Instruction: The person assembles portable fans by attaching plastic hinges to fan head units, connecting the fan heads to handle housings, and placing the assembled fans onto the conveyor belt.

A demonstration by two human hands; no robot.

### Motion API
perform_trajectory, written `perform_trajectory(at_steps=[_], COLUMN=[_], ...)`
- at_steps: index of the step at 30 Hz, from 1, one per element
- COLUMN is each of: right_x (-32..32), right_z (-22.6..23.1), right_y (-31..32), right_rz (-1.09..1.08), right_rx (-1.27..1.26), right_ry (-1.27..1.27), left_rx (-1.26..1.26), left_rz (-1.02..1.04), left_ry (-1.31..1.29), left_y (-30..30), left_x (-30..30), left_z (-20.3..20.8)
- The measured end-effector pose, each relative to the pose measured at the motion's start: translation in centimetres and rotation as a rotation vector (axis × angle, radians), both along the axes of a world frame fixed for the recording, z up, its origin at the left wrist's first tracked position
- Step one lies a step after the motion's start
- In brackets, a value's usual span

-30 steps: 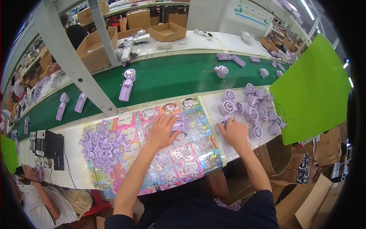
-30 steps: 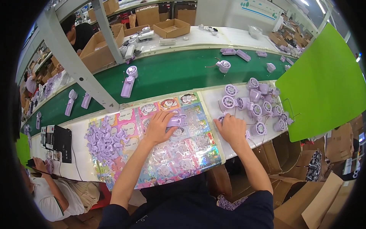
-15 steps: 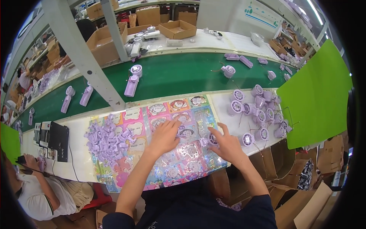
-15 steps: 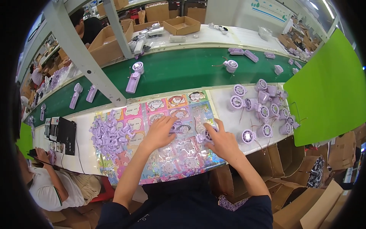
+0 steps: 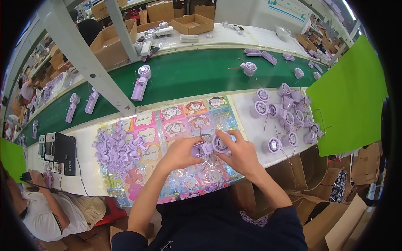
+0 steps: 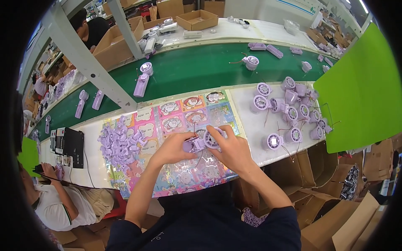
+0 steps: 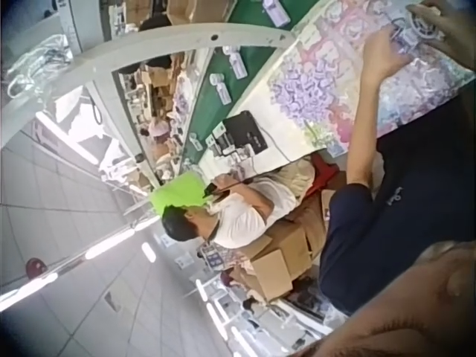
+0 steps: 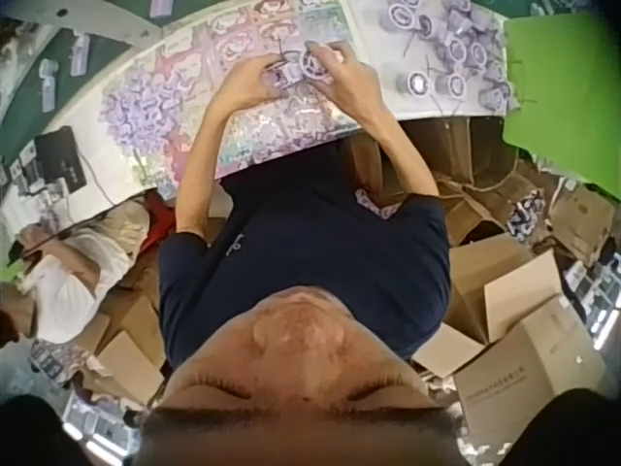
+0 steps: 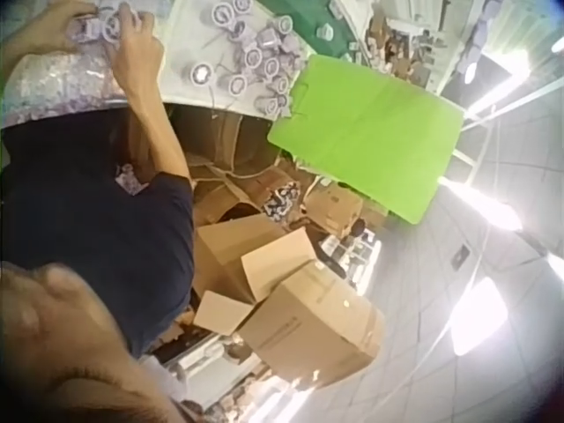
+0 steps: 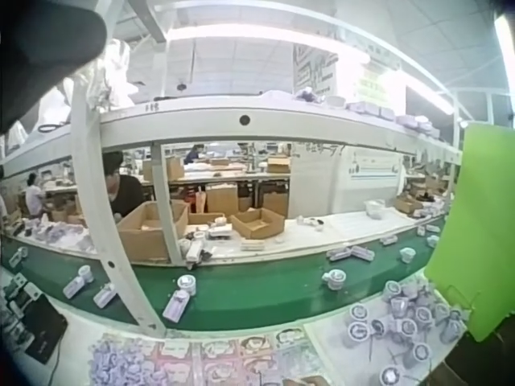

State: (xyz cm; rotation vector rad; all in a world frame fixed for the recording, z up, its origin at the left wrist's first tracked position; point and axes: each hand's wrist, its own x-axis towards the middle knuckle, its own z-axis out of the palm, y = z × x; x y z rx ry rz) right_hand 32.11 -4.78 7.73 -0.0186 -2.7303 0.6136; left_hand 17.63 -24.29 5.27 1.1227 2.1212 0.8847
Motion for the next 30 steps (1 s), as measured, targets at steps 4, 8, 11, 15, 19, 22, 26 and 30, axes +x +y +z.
perform_trajectory(at_steps=[4, 8, 11, 15, 19, 22, 26, 30], right_x=[0.1, 0.3, 0.3, -0.1, -0.4, -1.4, -3.0, -2.3], right_z=[0.5, 0.6, 0.4, 0.8, 0.3, -0.6, -4.3, -9.5], right_y=[-0.7, -1.2, -1.1, -0.9, 0.2, 0.9, 3.6, 5.0], right_rz=[0.002, -0.025, -0.009, 0.035, 0.068, 0.068, -0.084, -0.319], right_rx=[0.106, 0.155, 0.179, 0.201, 0.179, 0.098, -0.099, -0.214], right_ry=[-0.004, -0.033, 0.005, 0.046, 0.073, 0.050, 0.214, 0.169], left_rx=[0.113, 0.200, 0.184, 0.255, 0.282, 0.302, 0.264, 0.326], left_rz=[0.030, 0.078, 0.110, 0.145, 0.199, 0.208, 0.234, 0.382], left_ry=[0.066, -0.005, -0.073, -0.100, -0.194, -0.281, -0.218, -0.242], left_y=[0.1, -0.1, 0.1, 0.0, 0.7, 1.3, 2.5, 5.1], left_x=[0.5, 0.8, 0.9, 0.9, 0.8, -0.2, -4.1, -9.8], left_z=[0.0, -0.6, -0.4, -1.9, -2.8, -3.5, -3.2, -3.1])
